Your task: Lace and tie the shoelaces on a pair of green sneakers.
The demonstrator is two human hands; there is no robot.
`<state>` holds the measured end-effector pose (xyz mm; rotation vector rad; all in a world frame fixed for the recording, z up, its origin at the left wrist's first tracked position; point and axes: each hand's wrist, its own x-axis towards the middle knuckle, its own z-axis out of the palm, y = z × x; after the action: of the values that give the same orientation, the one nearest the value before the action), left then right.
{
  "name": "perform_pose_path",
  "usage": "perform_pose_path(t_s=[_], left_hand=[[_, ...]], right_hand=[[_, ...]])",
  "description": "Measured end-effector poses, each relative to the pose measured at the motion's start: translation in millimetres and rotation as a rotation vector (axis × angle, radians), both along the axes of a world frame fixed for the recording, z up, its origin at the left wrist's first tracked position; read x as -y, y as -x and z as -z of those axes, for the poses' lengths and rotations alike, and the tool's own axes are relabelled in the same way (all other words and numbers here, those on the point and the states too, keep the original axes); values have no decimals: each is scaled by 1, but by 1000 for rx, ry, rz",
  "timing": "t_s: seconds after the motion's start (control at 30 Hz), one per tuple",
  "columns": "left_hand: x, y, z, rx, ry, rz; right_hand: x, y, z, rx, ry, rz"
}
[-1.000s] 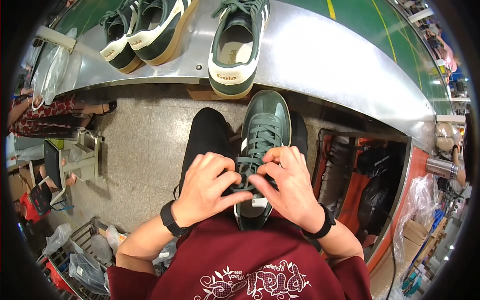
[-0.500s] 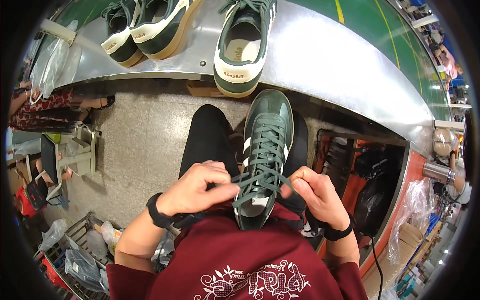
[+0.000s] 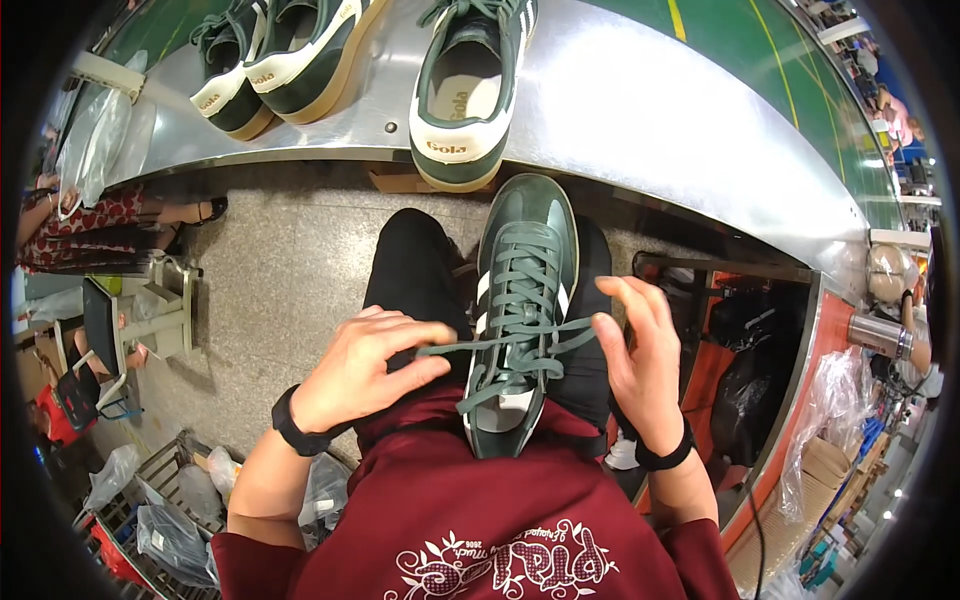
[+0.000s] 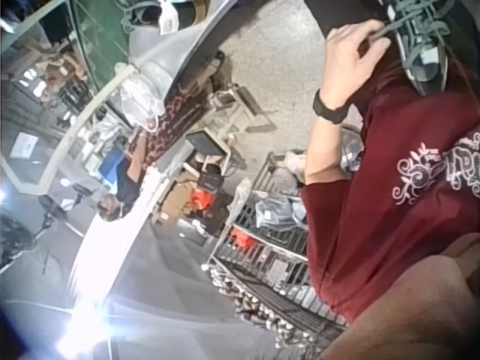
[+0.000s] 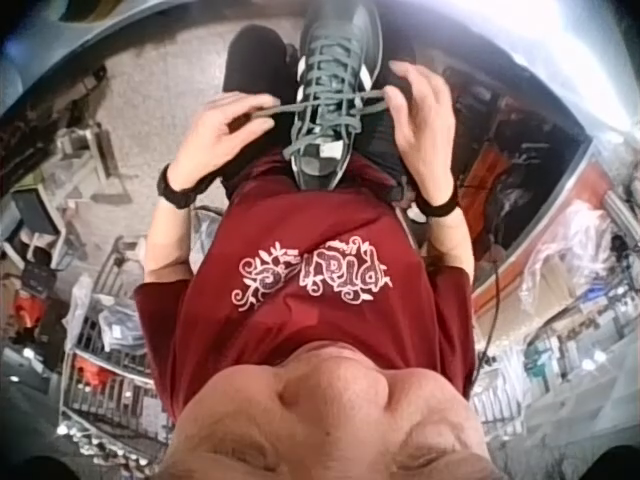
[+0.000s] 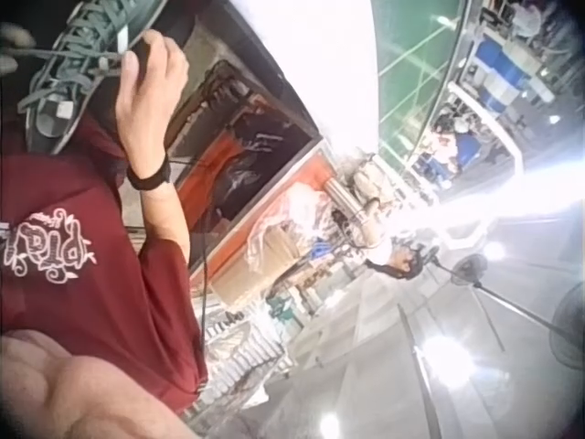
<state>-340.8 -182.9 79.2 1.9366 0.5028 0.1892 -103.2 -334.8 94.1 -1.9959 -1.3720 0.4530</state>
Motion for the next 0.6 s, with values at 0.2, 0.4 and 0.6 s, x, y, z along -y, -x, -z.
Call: perform_pose_path(t_s=[0.2, 0.4, 0.6], left_hand=[[21, -14, 1, 89, -557, -52], [28, -11, -9, 120, -765, -48], [29, -5, -14, 21, -742, 93]], right_hand=[[-4, 34, -8, 361, 19, -361], [5, 17, -8, -381, -106, -480], [4, 22, -9, -324, 221, -403]])
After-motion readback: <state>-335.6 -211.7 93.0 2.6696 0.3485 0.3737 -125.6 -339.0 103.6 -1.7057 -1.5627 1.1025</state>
